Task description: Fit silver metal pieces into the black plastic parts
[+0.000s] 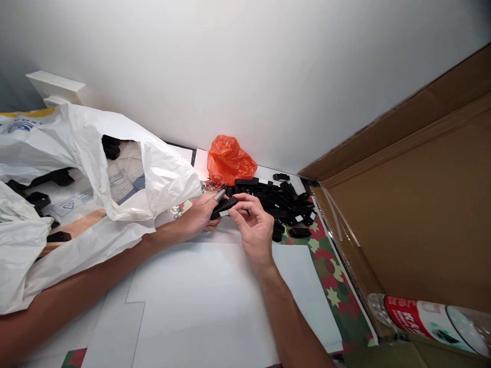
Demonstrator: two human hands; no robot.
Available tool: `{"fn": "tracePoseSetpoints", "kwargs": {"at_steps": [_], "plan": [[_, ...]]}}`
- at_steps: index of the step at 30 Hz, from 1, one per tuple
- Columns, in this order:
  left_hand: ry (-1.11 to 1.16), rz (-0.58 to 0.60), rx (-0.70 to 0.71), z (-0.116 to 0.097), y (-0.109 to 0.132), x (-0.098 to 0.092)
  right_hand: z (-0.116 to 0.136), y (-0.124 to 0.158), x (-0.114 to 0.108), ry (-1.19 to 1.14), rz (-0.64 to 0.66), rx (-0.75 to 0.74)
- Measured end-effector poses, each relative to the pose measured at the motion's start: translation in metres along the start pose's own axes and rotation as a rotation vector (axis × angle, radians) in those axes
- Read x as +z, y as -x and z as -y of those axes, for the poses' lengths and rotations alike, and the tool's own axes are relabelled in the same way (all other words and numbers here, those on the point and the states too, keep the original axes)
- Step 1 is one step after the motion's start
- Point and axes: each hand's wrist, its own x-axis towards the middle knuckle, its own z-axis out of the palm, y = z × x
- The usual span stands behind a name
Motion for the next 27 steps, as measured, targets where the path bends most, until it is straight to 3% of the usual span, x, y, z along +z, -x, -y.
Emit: {"fn": "tracePoseSetpoints", "kwargs": {"at_steps": [10,20,27], "plan": [[-0.051,0.04,0.017,0.004,0.001,-0.002,0.003,0.003,0.002,0.143,-0.034,-0.046],[-0.116,-0.003,0.01,0.0,0.006,0.002,0.008,0.006,0.003,0.227,-0.08,-0.101],[-0.068,0.028,-0.033,0.003,0.005,-0.002,0.01,0.009,0.007,0.352,-0.197,-0.114]]}}
